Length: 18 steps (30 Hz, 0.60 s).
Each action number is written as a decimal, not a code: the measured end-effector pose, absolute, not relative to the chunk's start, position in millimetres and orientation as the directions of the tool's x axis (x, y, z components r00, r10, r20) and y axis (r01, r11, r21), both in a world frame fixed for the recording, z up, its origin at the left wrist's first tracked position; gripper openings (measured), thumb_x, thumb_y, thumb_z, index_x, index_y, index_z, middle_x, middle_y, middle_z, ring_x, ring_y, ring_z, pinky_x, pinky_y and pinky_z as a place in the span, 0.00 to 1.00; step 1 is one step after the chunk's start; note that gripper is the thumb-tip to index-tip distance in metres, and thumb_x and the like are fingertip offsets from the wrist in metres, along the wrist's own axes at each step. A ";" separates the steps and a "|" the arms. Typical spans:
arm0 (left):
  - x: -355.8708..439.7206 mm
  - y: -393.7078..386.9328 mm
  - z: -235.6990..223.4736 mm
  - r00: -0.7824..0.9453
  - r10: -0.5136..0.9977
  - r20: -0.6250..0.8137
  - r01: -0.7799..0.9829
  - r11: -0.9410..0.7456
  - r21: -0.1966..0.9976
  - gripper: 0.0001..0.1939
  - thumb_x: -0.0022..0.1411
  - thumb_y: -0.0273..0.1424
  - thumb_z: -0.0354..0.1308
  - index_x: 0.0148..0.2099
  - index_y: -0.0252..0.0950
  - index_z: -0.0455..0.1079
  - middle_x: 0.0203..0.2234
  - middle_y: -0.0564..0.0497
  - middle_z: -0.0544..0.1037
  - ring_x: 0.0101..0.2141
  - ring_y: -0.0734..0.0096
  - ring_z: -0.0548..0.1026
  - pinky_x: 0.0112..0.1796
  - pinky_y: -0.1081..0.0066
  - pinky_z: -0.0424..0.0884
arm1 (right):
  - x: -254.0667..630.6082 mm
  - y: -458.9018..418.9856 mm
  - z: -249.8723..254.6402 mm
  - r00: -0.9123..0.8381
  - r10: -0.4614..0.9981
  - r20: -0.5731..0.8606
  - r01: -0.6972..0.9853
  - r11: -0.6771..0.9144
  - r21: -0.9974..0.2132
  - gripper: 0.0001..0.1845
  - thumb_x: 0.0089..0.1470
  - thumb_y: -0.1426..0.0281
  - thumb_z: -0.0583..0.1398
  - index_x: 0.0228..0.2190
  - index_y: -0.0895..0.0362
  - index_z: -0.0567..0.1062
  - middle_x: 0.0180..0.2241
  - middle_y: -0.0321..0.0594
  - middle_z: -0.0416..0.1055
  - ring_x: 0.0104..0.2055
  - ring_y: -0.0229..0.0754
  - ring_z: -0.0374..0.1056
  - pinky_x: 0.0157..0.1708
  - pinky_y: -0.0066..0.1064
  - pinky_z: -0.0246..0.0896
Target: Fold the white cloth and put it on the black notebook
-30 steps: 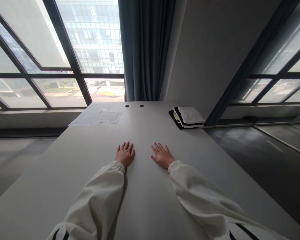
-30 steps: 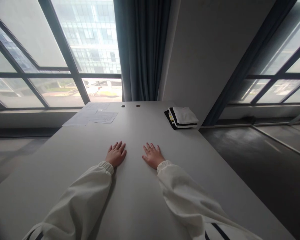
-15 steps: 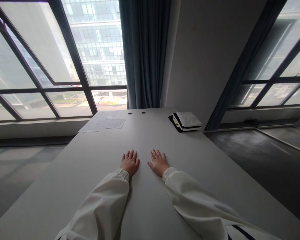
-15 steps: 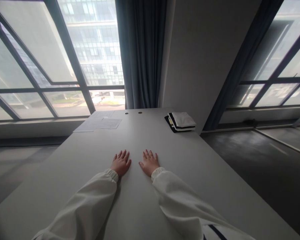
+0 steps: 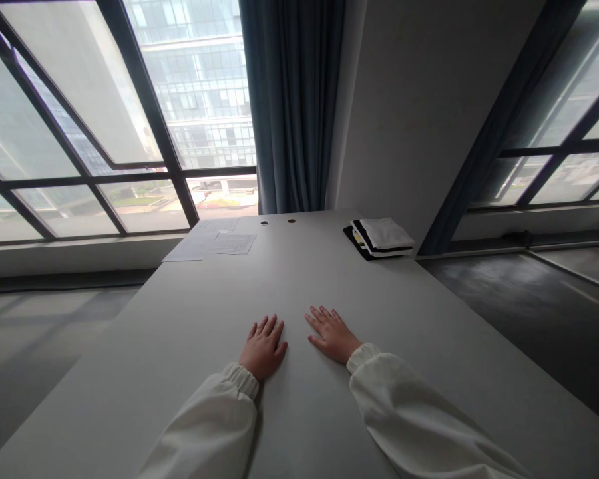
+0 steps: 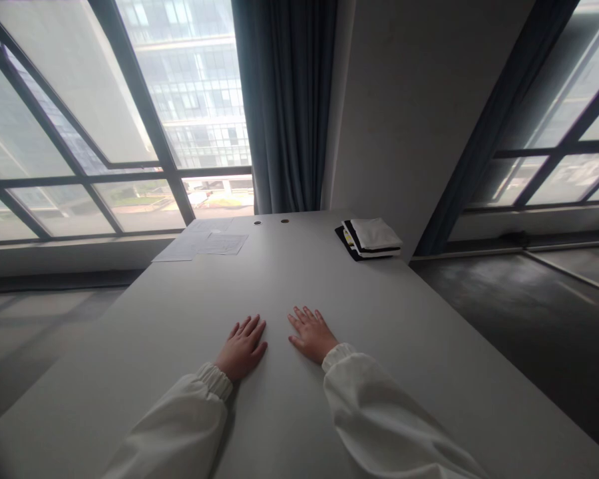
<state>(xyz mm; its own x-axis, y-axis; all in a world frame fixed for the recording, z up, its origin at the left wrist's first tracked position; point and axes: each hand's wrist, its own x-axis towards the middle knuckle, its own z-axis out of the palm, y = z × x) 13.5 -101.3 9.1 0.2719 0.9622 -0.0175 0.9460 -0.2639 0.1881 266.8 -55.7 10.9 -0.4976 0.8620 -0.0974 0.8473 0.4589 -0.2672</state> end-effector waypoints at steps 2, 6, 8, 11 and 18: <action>13.3 -101.2 8.2 0.276 0.961 -0.010 0.943 -0.269 0.194 0.33 0.72 0.42 0.48 0.76 0.43 0.55 0.75 0.47 0.52 0.73 0.53 0.48 0.71 0.47 0.45 | 267.5 -55.2 10.8 -0.498 0.862 -0.090 0.845 0.459 -0.275 0.38 0.66 0.53 0.52 0.72 0.51 0.57 0.76 0.43 0.43 0.77 0.55 0.37 0.73 0.54 0.28; 13.6 -102.8 9.6 0.278 0.961 -0.011 0.941 -0.270 0.203 0.33 0.72 0.41 0.49 0.75 0.42 0.56 0.74 0.47 0.52 0.73 0.53 0.49 0.71 0.47 0.46 | 269.1 -54.2 10.1 -0.493 0.866 -0.083 0.845 0.454 -0.284 0.38 0.65 0.53 0.53 0.72 0.51 0.59 0.75 0.43 0.44 0.77 0.55 0.38 0.73 0.52 0.28; 13.9 -103.3 11.2 0.275 0.961 -0.017 0.942 -0.265 0.207 0.33 0.72 0.41 0.49 0.75 0.42 0.56 0.74 0.47 0.52 0.73 0.53 0.49 0.71 0.48 0.45 | 269.2 -54.1 10.2 -0.493 0.866 -0.081 0.844 0.454 -0.285 0.38 0.65 0.53 0.54 0.71 0.51 0.59 0.75 0.43 0.45 0.77 0.55 0.39 0.73 0.52 0.28; 14.0 -103.6 12.6 0.268 0.963 -0.027 0.944 -0.257 0.207 0.33 0.72 0.41 0.49 0.75 0.41 0.57 0.74 0.47 0.52 0.73 0.54 0.49 0.71 0.48 0.45 | 268.9 -54.7 11.4 -0.494 0.866 -0.079 0.843 0.455 -0.287 0.37 0.65 0.53 0.54 0.71 0.51 0.60 0.75 0.43 0.45 0.77 0.54 0.39 0.73 0.52 0.29; 14.0 -103.6 13.0 0.262 0.965 -0.026 0.945 -0.251 0.207 0.32 0.72 0.41 0.49 0.75 0.42 0.57 0.74 0.48 0.52 0.73 0.54 0.49 0.71 0.48 0.45 | 269.1 -54.9 12.5 -0.492 0.868 -0.073 0.843 0.454 -0.290 0.37 0.65 0.53 0.54 0.71 0.51 0.61 0.75 0.43 0.46 0.77 0.54 0.40 0.73 0.51 0.29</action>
